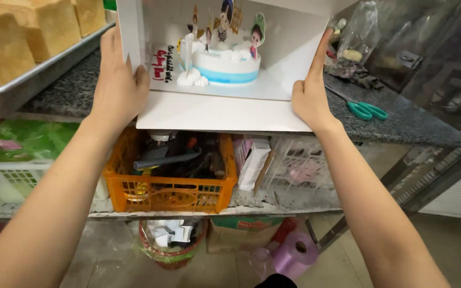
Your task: The person assembles a cardboard cake box, places a cake inside, secures the box closed, and ties a ribbon around it, using scissors to trim the ribbon.
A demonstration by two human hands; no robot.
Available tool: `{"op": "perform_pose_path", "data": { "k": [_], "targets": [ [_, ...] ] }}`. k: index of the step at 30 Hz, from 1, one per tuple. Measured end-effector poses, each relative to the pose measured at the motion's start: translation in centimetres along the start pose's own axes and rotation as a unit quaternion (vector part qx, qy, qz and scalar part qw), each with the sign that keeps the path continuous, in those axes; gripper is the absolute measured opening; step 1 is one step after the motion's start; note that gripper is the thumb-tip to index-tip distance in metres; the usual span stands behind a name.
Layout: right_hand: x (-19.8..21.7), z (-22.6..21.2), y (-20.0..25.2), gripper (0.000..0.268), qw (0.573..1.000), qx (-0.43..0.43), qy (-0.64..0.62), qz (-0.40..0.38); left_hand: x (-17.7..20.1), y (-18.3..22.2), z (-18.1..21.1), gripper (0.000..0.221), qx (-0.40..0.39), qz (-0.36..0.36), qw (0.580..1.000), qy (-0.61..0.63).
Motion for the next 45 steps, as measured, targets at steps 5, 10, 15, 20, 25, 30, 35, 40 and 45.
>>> {"op": "perform_pose_path", "data": {
  "k": [5,10,15,20,25,30,35,40,45],
  "targets": [
    [0.2,-1.1,-0.5,0.102,1.0,0.001,-0.017,-0.014,0.2,-0.8,-1.1,0.07,0.061,-0.018,0.997,0.051],
    [1.1,-2.8,0.4,0.1,0.998,0.022,-0.053,-0.024,0.1,-0.6,-4.2,0.061,0.104,-0.036,0.986,0.126],
    [2.4,-5.9,1.5,0.101,0.999,-0.013,-0.024,-0.028,1.6,1.1,-1.8,0.066,-0.017,-0.029,0.998,0.046],
    [2.2,-7.0,1.3,0.102,0.995,-0.029,0.089,-0.034,1.6,1.4,0.1,0.088,-0.012,-0.052,0.998,-0.041],
    [1.7,-6.9,0.4,0.106,0.991,-0.04,0.125,-0.024,3.3,1.4,2.7,0.104,0.059,-0.112,0.991,-0.038],
    [3.2,-6.5,0.9,0.083,0.964,-0.094,-0.225,0.101,4.9,0.9,3.2,0.093,0.077,-0.185,0.95,0.241],
    [4.1,-3.4,1.0,0.089,0.918,-0.159,-0.302,0.202,4.6,-1.1,-0.4,0.078,0.156,-0.193,0.778,0.577],
    [4.8,1.7,-0.3,0.092,0.962,-0.105,-0.187,0.167,3.9,-2.8,0.4,0.116,0.107,-0.242,0.887,0.378],
    [4.3,5.9,-1.3,0.094,0.951,-0.085,-0.287,0.076,4.9,-2.4,4.3,0.112,0.052,-0.342,0.762,0.548]
  ]
}}
Point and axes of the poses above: each hand's wrist, its own y-axis away from the middle knuckle, its own x-axis out of the back of the hand, z = x × y, the point moved 4 cm from there along -y, towards the middle knuckle, and after that the axes turned 15 degrees about x, right-handed, at the moved point
